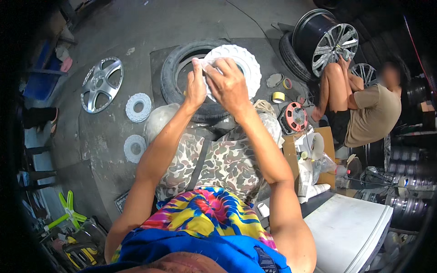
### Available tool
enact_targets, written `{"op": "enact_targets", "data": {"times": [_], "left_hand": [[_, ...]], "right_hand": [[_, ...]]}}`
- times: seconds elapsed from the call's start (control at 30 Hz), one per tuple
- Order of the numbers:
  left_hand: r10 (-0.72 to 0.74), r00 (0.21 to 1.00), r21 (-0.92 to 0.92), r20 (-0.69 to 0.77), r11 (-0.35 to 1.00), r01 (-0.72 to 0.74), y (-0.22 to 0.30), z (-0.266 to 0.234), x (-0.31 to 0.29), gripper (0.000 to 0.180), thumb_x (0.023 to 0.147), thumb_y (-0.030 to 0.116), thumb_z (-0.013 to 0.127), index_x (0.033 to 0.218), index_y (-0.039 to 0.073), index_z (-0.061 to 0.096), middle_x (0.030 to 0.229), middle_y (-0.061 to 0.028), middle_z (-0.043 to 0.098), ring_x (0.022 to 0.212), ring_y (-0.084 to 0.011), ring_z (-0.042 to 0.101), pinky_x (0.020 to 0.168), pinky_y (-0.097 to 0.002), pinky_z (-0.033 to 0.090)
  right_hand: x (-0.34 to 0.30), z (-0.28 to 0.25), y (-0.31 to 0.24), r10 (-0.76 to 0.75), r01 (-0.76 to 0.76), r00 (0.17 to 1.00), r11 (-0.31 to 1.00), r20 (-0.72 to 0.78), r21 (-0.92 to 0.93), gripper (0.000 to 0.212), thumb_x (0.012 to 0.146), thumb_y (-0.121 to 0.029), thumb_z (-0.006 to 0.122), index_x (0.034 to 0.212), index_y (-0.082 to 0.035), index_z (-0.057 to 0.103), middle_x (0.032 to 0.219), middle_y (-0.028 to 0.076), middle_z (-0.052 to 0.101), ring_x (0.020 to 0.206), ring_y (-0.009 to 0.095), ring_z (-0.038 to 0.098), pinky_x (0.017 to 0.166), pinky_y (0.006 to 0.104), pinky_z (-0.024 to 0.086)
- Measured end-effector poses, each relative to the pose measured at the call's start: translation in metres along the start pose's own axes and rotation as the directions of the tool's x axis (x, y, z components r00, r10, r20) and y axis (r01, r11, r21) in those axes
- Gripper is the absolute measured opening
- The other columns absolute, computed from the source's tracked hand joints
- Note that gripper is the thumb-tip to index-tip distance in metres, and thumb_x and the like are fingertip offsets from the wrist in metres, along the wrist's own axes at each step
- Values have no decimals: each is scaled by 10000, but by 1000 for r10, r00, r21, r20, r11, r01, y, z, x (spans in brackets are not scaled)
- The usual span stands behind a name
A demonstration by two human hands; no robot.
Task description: The person sits on the floor and sands a white plastic wheel cover using a sanding block. They rotate the cover to sand different sections, including the inner ring and outer rim, while another person works on a wheel in the background.
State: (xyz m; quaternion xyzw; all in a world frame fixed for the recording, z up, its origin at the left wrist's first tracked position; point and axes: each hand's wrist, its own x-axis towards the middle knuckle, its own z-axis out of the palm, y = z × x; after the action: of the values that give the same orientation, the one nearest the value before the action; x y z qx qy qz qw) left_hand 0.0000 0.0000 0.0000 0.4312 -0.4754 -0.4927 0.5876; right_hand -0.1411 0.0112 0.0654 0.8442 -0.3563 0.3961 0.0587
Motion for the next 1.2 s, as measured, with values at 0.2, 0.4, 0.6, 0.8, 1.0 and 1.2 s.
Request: {"op": "enact_targets", "data": {"times": [0.2, 0.4, 0.6, 0.8, 1.0, 1.2], "left_hand": [[26, 999, -31, -45, 999, -28, 18, 1, -1, 886, 1219, 668, 308, 858, 21, 794, 692, 1, 674, 667, -105, 596, 663, -322, 505], [60, 998, -185, -13, 981, -61, 17, -29, 17, 719, 1237, 567, 400, 1140, -27, 793, 882, -78, 796, 790, -129, 744, 756, -294, 600], [156, 988, -146, -10, 977, -155, 23, -23, 15, 561, 1238, 437, 500, 1170, -39, 790, 892, -102, 813, 786, -130, 767, 742, -280, 613], [104, 994, -116, 41, 988, -99, 34, -18, 4, 580, 1241, 438, 491, 1252, -65, 779, 889, -96, 810, 785, -121, 757, 744, -278, 610], [107, 989, -79, 101, 992, -99, 22, -19, 7, 618, 1231, 486, 489, 1183, -44, 803, 854, -81, 803, 761, -117, 730, 723, -299, 580], [239, 970, 179, 41, 953, -243, 6, -29, 11, 640, 1215, 508, 525, 1052, -49, 795, 822, -77, 775, 794, -112, 671, 735, -330, 545]], "right_hand": [[16, -25, 3, 1, -2, 999, 1000, -52, -31, 324, 859, 23, 810, 1180, -11, 777, 1026, 147, 630, 998, 374, 639, 864, 471, 569], [-35, -56, -26, 60, -41, 979, 994, 197, -100, 415, 835, 1, 840, 1240, -25, 752, 1075, 147, 611, 1001, 362, 626, 880, 469, 548], [-51, -60, -16, 196, -179, 974, 973, 112, -146, 377, 922, 7, 815, 1289, -10, 731, 1033, 152, 587, 949, 371, 659, 805, 492, 557], [-23, -52, -3, 257, -266, 963, 950, -78, -163, 311, 937, -1, 793, 1246, 1, 750, 977, 161, 619, 903, 383, 681, 796, 498, 560], [11, -43, 0, 67, -67, 998, 996, -2, -65, 272, 914, -21, 799, 1181, -6, 751, 963, 159, 632, 910, 388, 688, 806, 497, 565], [-8, -40, -11, -112, 189, 888, 973, 446, -133, 218, 893, -95, 757, 1102, -37, 733, 1091, 88, 645, 1030, 267, 663, 890, 412, 572]]}}
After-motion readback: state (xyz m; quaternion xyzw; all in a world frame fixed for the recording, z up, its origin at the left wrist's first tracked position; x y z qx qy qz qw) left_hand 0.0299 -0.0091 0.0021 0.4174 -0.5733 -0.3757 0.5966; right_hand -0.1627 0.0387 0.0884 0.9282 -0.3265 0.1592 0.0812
